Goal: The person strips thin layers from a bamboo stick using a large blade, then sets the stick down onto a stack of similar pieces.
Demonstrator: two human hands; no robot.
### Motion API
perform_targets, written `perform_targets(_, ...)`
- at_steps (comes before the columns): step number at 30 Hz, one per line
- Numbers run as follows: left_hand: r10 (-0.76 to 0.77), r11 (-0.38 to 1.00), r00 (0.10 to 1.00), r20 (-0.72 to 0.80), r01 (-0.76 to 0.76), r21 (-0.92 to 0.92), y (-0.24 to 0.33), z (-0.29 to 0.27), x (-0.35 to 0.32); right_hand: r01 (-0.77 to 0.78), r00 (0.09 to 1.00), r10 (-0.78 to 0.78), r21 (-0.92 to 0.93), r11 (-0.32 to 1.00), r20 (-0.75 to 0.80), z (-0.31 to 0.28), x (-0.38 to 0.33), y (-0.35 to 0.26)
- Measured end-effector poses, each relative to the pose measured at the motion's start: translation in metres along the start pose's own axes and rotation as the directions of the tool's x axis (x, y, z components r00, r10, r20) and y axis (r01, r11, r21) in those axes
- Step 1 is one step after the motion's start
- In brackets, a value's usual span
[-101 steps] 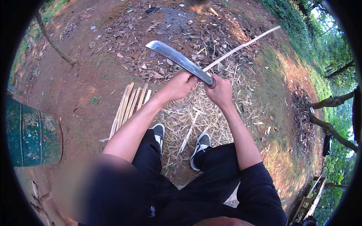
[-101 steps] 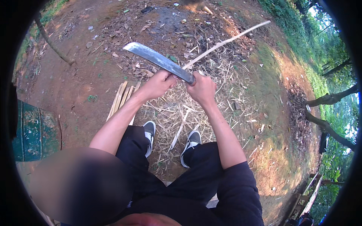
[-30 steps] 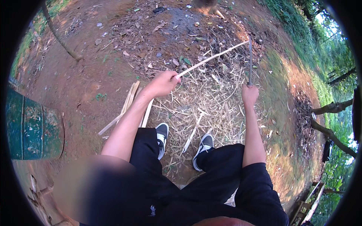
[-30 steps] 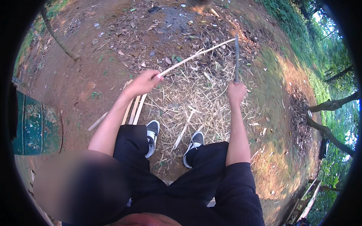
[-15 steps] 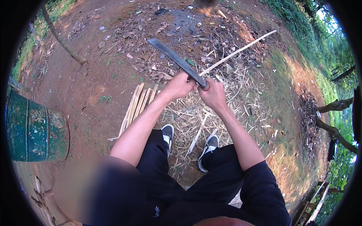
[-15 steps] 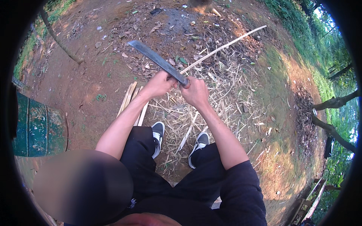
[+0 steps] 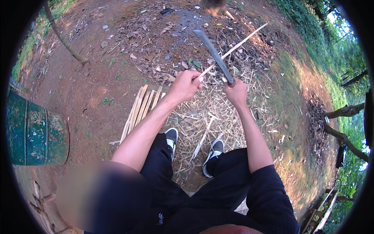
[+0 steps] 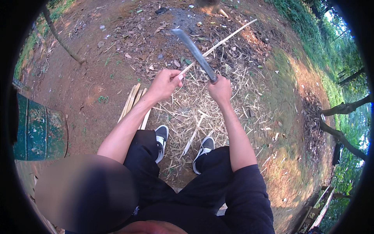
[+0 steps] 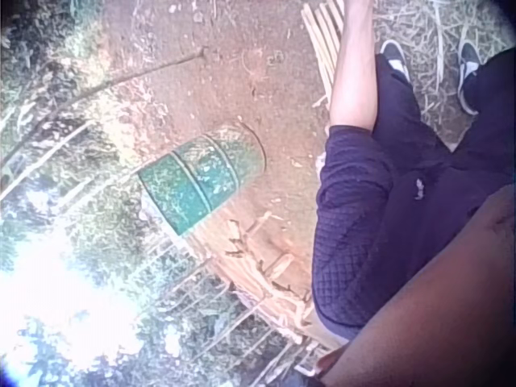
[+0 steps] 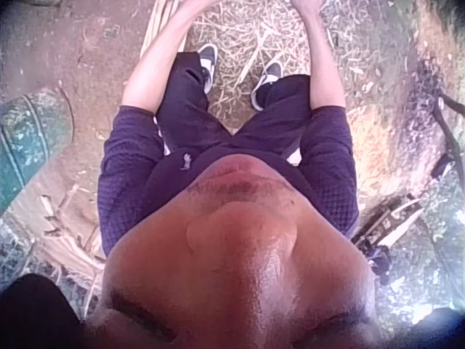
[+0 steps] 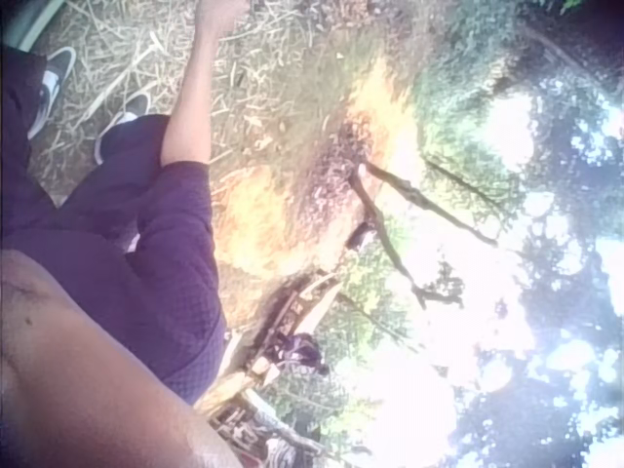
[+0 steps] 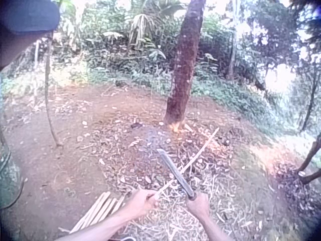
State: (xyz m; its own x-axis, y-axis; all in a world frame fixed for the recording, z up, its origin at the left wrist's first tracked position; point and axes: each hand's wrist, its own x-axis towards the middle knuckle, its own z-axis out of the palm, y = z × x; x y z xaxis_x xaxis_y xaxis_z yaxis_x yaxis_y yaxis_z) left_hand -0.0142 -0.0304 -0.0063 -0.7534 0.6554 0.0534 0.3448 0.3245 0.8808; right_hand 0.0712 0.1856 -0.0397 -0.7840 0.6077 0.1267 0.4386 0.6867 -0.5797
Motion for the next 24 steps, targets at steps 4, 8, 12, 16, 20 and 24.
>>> perform_targets(4, -0.007, 1.000, 1.000, -0.015, 0.008, 0.025, -0.007, -0.002, 0.005, -0.038, 0.998, 0.038, 0.006, 0.999, -0.051, -0.006, 0.007, 0.018)
perform_targets(8, -0.027, 0.998, 1.000, -0.010, 0.028, 0.052, 0.001, 0.003, 0.007, 0.032, 0.998, -0.036, 0.101, 0.994, 0.044, -0.005, -0.001, 0.011)
perform_targets(12, 0.028, 0.999, 0.999, -0.019, -0.029, -0.034, -0.006, 0.019, 0.015, 0.165, 0.973, -0.176, 0.087, 0.982, 0.147, 0.002, -0.019, -0.024)
perform_targets(16, 0.163, 0.973, 0.983, -0.079, -0.174, -0.155, -0.014, 0.029, 0.019, 0.253, 0.963, -0.257, 0.065, 0.965, 0.079, 0.015, -0.025, -0.032)
perform_targets(20, 0.057, 0.994, 0.998, -0.015, -0.058, -0.098, 0.012, 0.022, 0.010, 0.211, 0.977, -0.208, -0.088, 0.974, 0.042, 0.004, -0.010, -0.012)
perform_targets(24, -0.027, 0.994, 0.999, -0.025, 0.025, -0.107, 0.004, 0.014, 0.007, 0.002, 1.000, -0.002, -0.014, 1.000, 0.028, -0.007, 0.011, 0.013)
